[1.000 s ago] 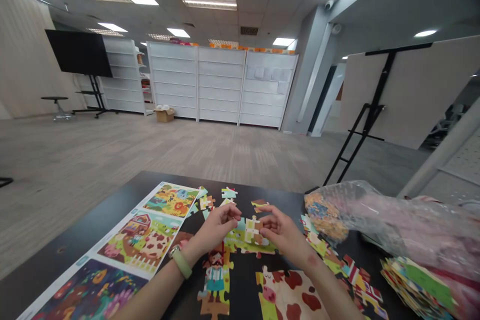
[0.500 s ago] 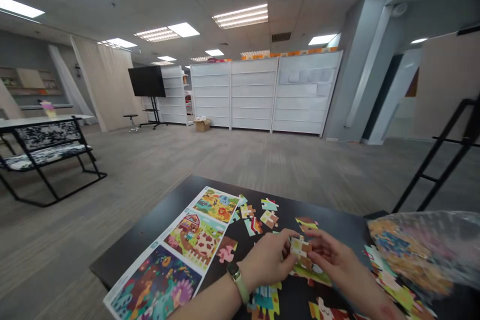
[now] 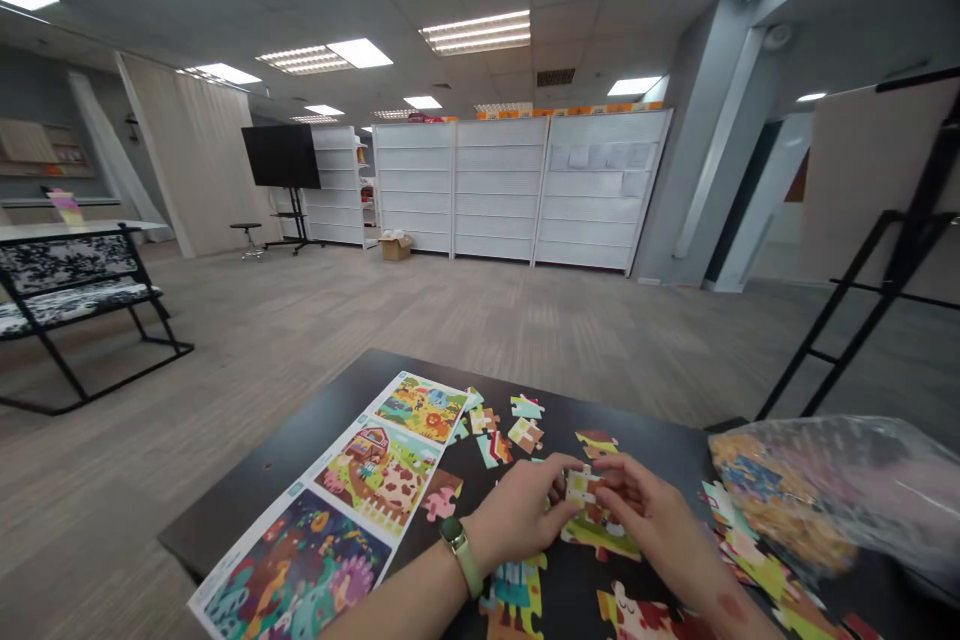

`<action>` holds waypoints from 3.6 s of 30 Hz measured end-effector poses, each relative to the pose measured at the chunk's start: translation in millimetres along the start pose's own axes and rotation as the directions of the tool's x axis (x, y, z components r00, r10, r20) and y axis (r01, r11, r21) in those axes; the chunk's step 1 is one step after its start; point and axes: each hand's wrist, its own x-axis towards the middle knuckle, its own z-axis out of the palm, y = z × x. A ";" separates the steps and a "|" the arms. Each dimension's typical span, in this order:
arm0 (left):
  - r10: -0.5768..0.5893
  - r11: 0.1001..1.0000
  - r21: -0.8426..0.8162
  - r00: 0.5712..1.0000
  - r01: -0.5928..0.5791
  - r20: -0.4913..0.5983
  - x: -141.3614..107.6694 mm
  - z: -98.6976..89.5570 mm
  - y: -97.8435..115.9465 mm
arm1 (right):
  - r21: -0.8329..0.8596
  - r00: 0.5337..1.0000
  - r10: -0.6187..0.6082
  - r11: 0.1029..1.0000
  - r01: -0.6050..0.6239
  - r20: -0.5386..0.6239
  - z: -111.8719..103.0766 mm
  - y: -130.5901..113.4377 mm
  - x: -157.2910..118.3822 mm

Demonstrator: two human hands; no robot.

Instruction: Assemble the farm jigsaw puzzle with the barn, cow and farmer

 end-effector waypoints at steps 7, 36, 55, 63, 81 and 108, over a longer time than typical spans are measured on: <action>-0.029 0.993 -0.112 0.999 0.031 0.015 0.6 -5.7 -0.1 | -0.059 0.999 -0.043 0.997 0.043 -0.005 3.5 -18.7 -7.1; -0.213 0.974 -0.027 0.859 0.226 -0.466 11.9 -62.0 -78.0 | -0.338 0.844 0.162 0.865 -0.371 -0.511 -60.1 55.8 14.6; -0.210 0.826 0.500 0.965 0.262 -0.158 16.4 -27.8 -50.4 | -0.448 0.882 -0.086 0.881 -0.149 -0.463 -43.8 42.7 13.7; -0.215 0.849 0.453 0.961 0.273 -0.176 19.3 -29.3 -56.8 | -0.458 0.899 -0.098 0.881 -0.121 -0.428 -37.9 36.1 12.8; 0.005 0.945 0.320 0.979 0.063 -0.206 18.4 -28.7 -58.5 | -0.707 0.994 -0.066 0.707 -0.016 -0.088 -11.9 34.5 12.4; -0.092 0.962 0.270 0.979 0.040 0.184 -3.8 -26.0 -17.9 | -0.648 0.998 -0.046 0.759 0.068 0.051 -20.9 26.9 7.8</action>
